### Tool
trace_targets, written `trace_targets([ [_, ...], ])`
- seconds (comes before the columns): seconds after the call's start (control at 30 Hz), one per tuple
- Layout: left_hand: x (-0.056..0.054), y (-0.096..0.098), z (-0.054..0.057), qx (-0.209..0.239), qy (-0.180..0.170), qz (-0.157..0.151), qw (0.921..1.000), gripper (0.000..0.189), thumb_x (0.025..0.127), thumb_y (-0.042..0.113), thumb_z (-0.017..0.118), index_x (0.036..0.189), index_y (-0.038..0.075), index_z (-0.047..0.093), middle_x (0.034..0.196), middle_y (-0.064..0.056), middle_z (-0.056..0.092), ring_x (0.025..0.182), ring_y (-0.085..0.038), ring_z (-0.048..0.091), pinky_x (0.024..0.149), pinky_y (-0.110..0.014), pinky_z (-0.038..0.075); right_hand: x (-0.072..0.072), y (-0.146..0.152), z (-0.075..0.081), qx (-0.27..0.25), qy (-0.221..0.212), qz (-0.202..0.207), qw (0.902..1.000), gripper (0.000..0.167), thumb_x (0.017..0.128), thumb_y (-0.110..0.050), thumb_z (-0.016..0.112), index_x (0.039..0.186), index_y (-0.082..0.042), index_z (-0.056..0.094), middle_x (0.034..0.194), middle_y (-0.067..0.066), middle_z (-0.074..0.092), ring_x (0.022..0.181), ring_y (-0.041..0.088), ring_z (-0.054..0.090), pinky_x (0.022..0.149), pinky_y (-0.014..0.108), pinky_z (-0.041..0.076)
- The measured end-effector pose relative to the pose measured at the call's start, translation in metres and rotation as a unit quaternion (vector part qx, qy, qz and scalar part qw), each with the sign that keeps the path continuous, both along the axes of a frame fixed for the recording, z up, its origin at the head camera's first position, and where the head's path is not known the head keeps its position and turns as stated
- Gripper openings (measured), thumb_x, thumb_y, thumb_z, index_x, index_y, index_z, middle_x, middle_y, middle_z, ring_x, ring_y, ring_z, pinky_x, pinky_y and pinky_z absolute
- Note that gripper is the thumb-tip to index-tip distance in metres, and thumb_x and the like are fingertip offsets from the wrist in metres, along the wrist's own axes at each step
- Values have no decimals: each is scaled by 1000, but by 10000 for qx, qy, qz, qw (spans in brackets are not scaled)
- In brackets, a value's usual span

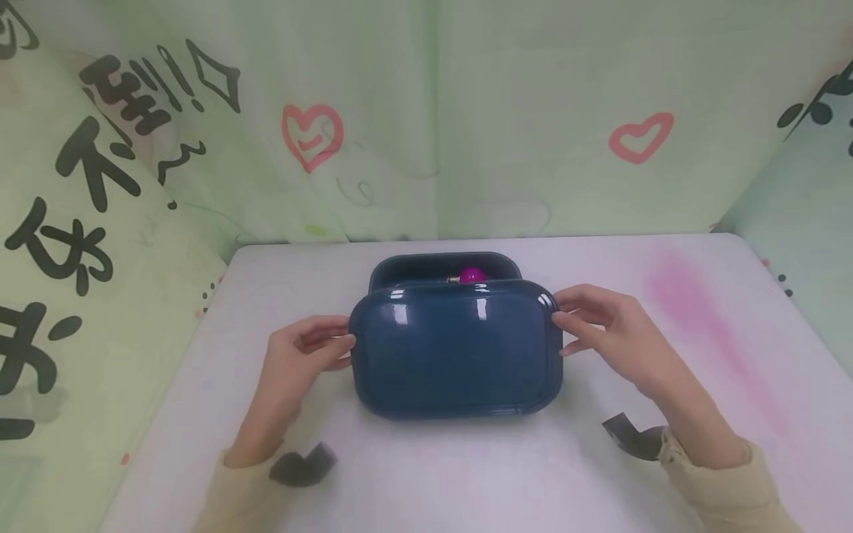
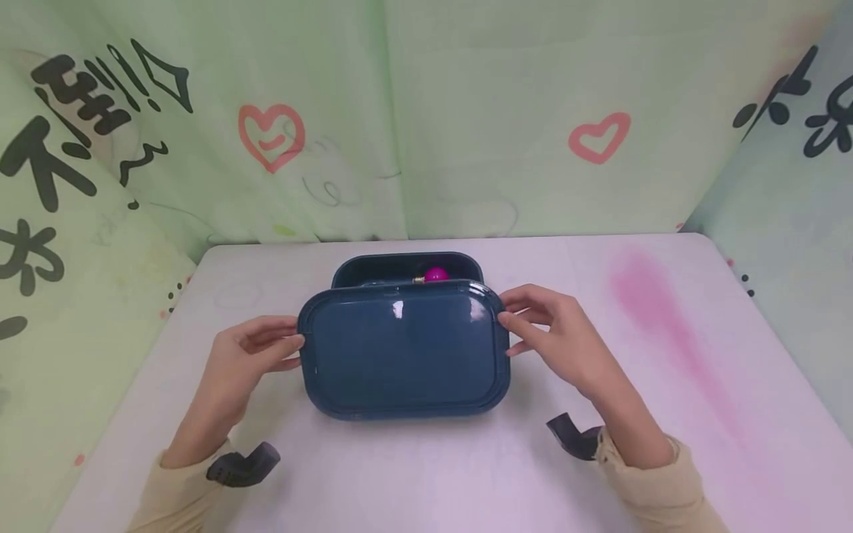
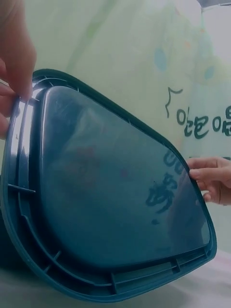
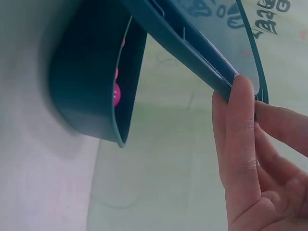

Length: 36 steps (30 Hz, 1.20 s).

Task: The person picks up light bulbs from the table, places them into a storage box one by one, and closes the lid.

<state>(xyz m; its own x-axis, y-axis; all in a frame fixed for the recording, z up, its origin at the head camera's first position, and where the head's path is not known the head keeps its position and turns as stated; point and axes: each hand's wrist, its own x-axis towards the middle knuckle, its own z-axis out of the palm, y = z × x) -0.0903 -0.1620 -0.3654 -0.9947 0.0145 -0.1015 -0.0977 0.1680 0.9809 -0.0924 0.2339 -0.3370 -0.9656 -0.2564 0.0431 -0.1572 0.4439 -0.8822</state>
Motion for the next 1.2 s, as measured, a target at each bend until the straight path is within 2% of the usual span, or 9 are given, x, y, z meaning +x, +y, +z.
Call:
trace_targets([
  [0.13,-3,0,8,-55,204,55,9998,33,88,12,76,117,-1,67,102,-6,73,88,-14,73,76,-35,60,-2,1,4,-207,194,59,9996,24,98,-15,63,118,-3,63,106,6,68,90,11,70,71,35,61],
  [0.23,-4,2,14,-114,223,102,9996,34,88,13,76,117,-2,67,102,-6,73,88,-13,72,76,-34,60,-2,2,7,-267,256,51,9993,24,98,-15,63,119,-3,62,104,1,69,90,11,70,70,35,61],
  [0.37,-5,4,14,-87,172,173,9997,34,87,12,76,116,-3,67,101,-5,73,88,-12,72,76,-33,60,-2,2,7,-363,271,50,9990,24,97,-13,64,119,-2,62,102,0,69,89,11,69,70,35,61],
  [0.53,-7,2,13,-3,308,177,9994,34,87,14,76,116,-2,68,101,-2,73,89,-13,73,77,-34,60,-5,3,9,-342,364,103,9987,24,98,-14,62,119,-2,61,105,3,68,90,13,70,71,36,61],
  [0.67,-9,3,17,-20,544,216,9983,34,88,18,77,116,1,69,102,-1,74,91,-14,72,79,-33,60,-7,2,14,-224,458,38,9987,26,99,-16,62,121,-3,60,106,5,67,89,14,71,73,34,61],
  [0.93,-14,6,27,-158,832,400,9956,32,88,21,77,115,5,70,101,2,74,92,-13,71,74,-29,60,-9,-2,23,-653,537,-129,9963,26,99,-12,61,122,-1,59,104,0,67,87,14,71,72,36,61],
  [1.2,-16,9,29,453,1131,296,9921,32,89,16,75,116,2,68,102,-2,72,91,-17,71,78,-36,60,-12,-1,24,-1226,715,-68,9899,22,97,-6,62,117,2,63,101,4,67,87,15,70,75,36,60],
])
